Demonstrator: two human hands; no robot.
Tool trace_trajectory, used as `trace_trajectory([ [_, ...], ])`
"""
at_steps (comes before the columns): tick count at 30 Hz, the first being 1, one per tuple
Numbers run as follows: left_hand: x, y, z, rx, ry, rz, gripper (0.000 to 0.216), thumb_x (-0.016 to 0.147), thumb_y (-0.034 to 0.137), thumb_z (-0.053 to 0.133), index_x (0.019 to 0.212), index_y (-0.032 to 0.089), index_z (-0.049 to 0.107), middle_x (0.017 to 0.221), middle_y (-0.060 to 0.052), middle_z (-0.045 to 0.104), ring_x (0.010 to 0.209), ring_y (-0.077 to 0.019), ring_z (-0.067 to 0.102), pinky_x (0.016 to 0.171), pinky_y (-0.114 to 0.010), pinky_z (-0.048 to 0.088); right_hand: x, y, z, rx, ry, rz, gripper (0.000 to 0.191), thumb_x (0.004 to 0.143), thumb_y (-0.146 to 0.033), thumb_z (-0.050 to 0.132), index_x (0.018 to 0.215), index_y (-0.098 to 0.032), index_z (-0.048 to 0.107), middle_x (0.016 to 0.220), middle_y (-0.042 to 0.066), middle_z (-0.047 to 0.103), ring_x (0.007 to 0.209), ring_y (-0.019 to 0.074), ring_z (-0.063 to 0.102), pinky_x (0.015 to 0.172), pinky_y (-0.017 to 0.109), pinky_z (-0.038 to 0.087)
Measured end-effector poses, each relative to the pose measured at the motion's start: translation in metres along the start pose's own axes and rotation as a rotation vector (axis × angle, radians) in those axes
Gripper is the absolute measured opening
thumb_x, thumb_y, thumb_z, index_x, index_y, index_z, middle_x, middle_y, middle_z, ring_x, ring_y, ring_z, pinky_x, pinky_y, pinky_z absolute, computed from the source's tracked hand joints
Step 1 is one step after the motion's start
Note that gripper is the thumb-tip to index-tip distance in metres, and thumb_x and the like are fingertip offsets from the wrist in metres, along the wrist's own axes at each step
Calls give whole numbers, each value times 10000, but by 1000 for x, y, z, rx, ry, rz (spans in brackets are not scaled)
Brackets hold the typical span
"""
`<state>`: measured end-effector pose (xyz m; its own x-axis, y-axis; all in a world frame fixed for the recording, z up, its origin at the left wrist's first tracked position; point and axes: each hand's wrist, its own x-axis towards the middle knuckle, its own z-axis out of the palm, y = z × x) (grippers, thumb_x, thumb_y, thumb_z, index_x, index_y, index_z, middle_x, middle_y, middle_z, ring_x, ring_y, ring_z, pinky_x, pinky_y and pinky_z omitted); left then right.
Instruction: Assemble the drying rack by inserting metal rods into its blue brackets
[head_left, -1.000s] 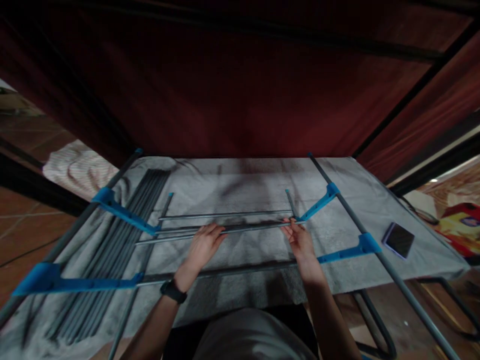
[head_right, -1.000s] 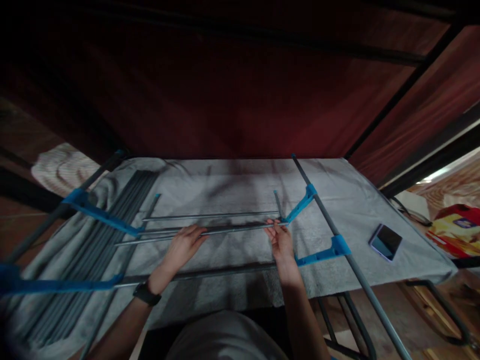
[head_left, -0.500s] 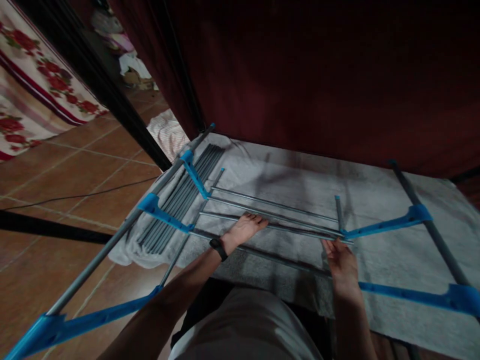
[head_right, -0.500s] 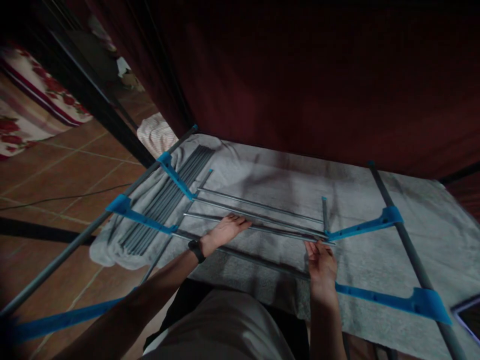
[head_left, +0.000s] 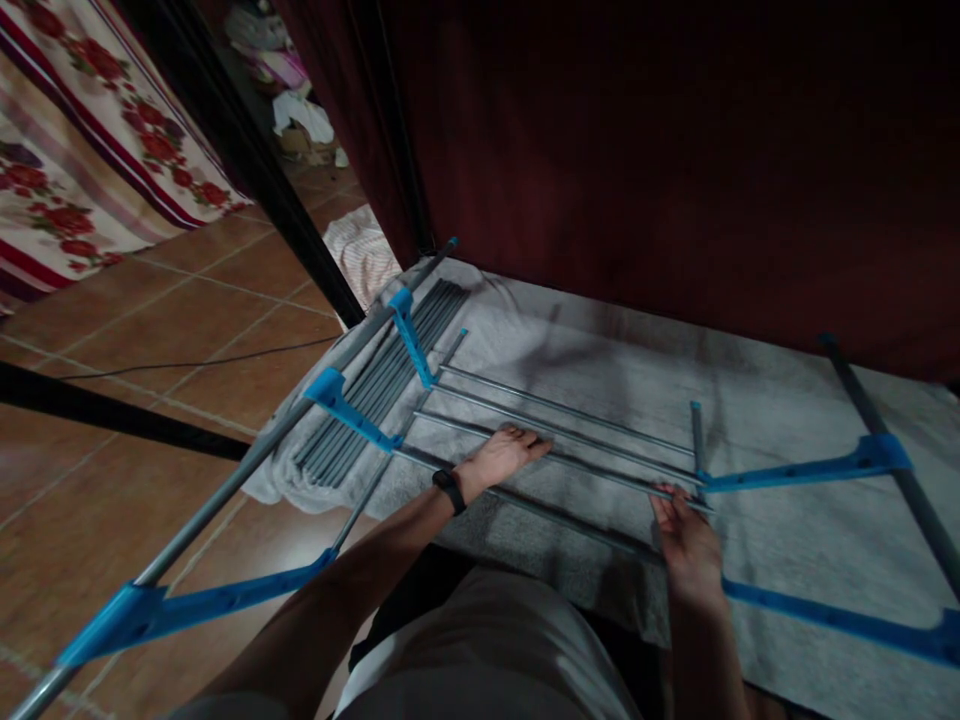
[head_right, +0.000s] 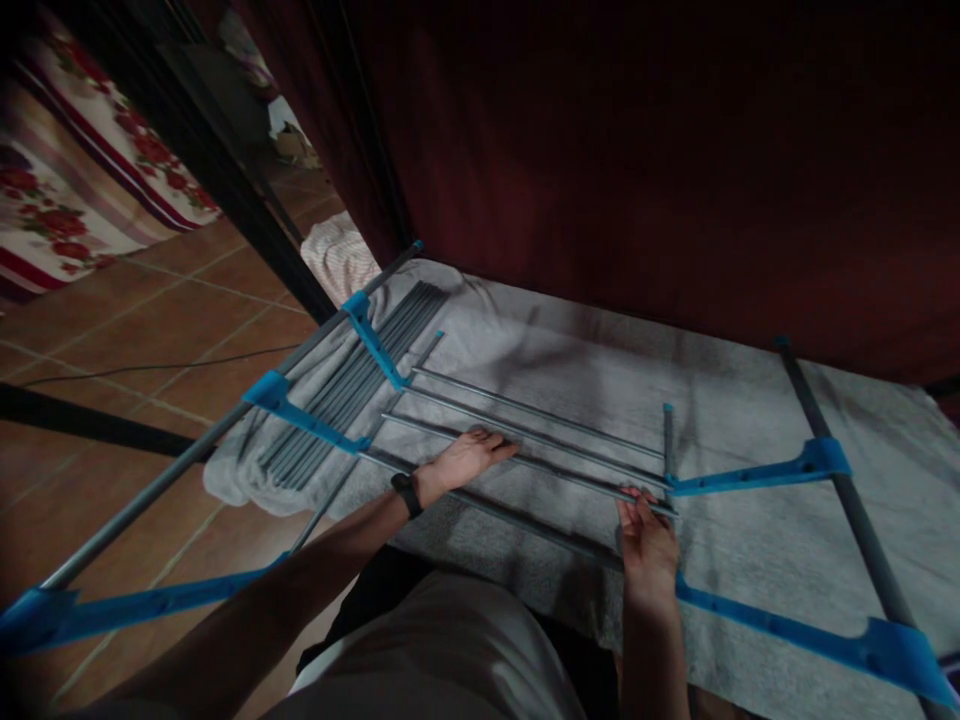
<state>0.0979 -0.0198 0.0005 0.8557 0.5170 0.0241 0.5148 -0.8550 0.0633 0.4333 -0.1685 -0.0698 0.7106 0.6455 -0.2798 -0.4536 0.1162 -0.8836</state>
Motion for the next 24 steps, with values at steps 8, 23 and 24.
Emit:
trace_trajectory([
  [8, -1, -1, 9, -1, 30, -40, 346, 1031, 108, 531, 1333, 187, 679, 1217, -102, 713, 1071, -212, 693, 1012, -367, 475, -3, -3, 5, 11, 143, 131, 162, 682, -188, 750, 809, -255, 675, 898, 0, 737, 954, 209, 745, 1172, 510, 526],
  [23, -76, -57, -12, -145, 183, -608, 241, 977, 176, 569, 1079, 206, 785, 1099, -117, 769, 1121, -292, 676, 1127, -475, 420, -7, -4, 5, 48, 223, 117, 251, 737, -285, 870, 774, -266, 623, 904, -21, 755, 907, 171, 743, 1074, 486, 603],
  [24, -81, -61, -12, -141, 222, -650, 230, 966, 175, 580, 1062, 210, 785, 1092, -118, 770, 1137, -302, 670, 1156, -500, 398, -8, -5, 5, 46, 218, 115, 244, 749, -300, 875, 790, -261, 638, 897, -28, 751, 877, 152, 735, 1081, 463, 599],
])
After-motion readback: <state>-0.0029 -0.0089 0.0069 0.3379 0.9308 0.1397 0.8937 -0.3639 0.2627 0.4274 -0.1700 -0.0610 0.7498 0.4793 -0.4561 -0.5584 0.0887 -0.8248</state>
